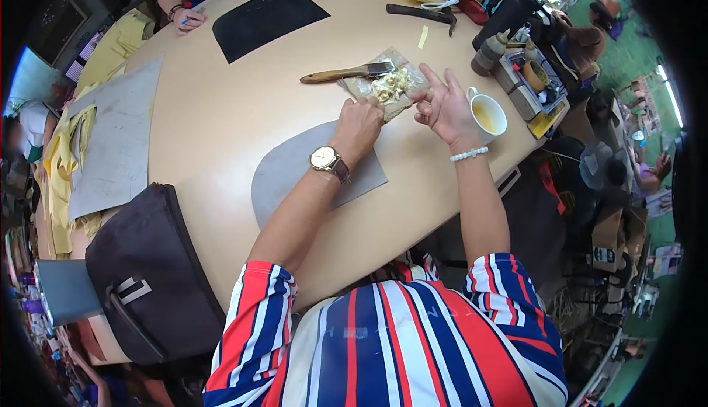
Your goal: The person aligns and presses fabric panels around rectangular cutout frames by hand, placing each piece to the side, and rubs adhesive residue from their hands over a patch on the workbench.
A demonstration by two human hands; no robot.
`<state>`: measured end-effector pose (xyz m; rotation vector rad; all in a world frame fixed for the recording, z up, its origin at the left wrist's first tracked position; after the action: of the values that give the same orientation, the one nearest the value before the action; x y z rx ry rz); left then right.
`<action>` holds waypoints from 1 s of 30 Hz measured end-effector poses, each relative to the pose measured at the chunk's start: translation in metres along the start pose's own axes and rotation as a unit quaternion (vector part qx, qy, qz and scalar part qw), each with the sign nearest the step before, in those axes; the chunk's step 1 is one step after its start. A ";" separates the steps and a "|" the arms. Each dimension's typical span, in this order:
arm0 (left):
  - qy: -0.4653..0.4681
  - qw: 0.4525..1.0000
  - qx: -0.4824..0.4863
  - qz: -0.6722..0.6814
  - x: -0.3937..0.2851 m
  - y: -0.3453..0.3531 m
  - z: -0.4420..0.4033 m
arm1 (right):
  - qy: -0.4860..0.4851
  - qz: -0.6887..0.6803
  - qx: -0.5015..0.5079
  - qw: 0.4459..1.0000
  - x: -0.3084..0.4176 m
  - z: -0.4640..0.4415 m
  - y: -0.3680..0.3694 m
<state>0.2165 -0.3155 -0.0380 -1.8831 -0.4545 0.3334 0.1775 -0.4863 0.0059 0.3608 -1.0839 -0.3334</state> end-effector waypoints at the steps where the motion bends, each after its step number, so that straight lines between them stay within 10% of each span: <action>1: 0.000 1.000 0.002 0.001 0.000 0.000 0.000 | 0.008 0.018 -0.016 1.000 0.002 -0.004 0.003; 3: 0.000 1.000 0.006 0.002 0.001 0.001 0.000 | 0.110 0.179 -0.087 0.974 0.002 -0.024 0.003; 12: -0.005 1.000 -0.019 -0.002 -0.002 0.002 0.001 | -0.075 0.634 -0.321 0.700 -0.034 -0.030 0.024; 21: 0.002 1.000 -0.007 0.011 -0.001 -0.002 0.000 | -0.059 0.677 -0.335 0.653 -0.046 -0.015 0.039; 30: 0.001 1.000 -0.019 0.005 0.001 0.007 0.002 | -0.118 0.623 -0.275 0.723 -0.039 -0.021 0.014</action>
<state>0.2173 -0.3152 -0.0453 -1.9238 -0.4526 0.3316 0.1811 -0.4548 -0.0278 -0.9900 -1.1881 0.5415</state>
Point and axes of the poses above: each hand's wrist, its own z-axis away from the middle knuckle, its own y-axis out of the palm, x = y × z, the point moved 1 cm from there along -z, towards the middle knuckle, and after that the axes turned 14 degrees about y, right-handed, at the moved point
